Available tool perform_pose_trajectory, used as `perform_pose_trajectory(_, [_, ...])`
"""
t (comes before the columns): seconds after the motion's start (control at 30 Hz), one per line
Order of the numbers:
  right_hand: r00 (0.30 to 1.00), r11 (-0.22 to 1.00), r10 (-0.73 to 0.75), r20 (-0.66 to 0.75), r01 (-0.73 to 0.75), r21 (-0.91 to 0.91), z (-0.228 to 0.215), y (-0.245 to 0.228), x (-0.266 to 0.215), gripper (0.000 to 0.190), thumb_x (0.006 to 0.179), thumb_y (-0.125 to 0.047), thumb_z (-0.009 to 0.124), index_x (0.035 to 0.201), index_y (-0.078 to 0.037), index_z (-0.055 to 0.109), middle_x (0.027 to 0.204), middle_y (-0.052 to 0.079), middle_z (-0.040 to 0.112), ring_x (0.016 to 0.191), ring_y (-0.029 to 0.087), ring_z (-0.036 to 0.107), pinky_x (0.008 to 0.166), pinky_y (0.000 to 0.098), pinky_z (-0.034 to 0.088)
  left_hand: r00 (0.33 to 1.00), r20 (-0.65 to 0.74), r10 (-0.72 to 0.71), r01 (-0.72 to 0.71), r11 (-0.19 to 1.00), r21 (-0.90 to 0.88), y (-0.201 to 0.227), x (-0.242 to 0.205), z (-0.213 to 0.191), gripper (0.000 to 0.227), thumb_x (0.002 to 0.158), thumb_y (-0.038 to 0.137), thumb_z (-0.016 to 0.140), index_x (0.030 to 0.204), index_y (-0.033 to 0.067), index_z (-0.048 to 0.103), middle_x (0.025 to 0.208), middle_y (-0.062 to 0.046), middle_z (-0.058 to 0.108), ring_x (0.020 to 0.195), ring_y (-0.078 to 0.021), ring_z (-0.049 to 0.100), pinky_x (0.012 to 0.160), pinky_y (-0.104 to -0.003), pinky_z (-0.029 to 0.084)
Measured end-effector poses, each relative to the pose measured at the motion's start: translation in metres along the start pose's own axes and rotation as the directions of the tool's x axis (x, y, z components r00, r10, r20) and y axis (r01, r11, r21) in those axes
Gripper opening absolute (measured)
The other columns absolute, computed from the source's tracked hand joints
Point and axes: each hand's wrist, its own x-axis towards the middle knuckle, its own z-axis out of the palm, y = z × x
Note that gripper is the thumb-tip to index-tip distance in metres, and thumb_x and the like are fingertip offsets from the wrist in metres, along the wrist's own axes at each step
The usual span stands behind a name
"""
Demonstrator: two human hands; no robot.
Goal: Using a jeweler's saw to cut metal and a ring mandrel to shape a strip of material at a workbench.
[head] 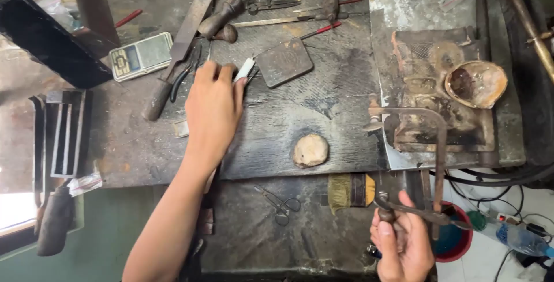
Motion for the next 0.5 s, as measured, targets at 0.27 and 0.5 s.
perform_pose_trajectory(0.27, [0.999, 0.999, -0.040, 0.020, 0.041, -0.031, -0.009, 0.026, -0.006, 0.056, 0.093, -0.008, 0.057, 0.145, 0.013, 0.050, 0.087, 0.021, 0.066, 0.063, 0.020, 0.058, 0.053, 0.0303, 0.049, 0.978, -0.173, 0.115, -0.128, 0.989, -0.071, 0.013, 0.008, -0.005, 0.019, 0.106, 0.012, 0.061, 0.101, -0.0057, 0.055, 0.107, -0.020, 0.045, 0.085, -0.0376, 0.052, 0.067, -0.048, 0.044])
perform_pose_trajectory(0.5, [0.972, 0.991, -0.119, 0.205, 0.128, -0.030, -0.008, 0.047, -0.005, 0.055, 0.095, -0.008, 0.057, 0.146, 0.010, 0.048, 0.090, 0.019, 0.070, 0.064, 0.018, 0.062, 0.049, 0.0297, 0.049, 0.926, -0.358, 0.115, -0.249, 0.902, -0.354, 0.060, -0.043, -0.071, 0.016, 0.105, 0.003, 0.061, 0.115, -0.0088, 0.062, 0.107, -0.023, 0.058, 0.097, -0.0360, 0.058, 0.083, -0.043, 0.046])
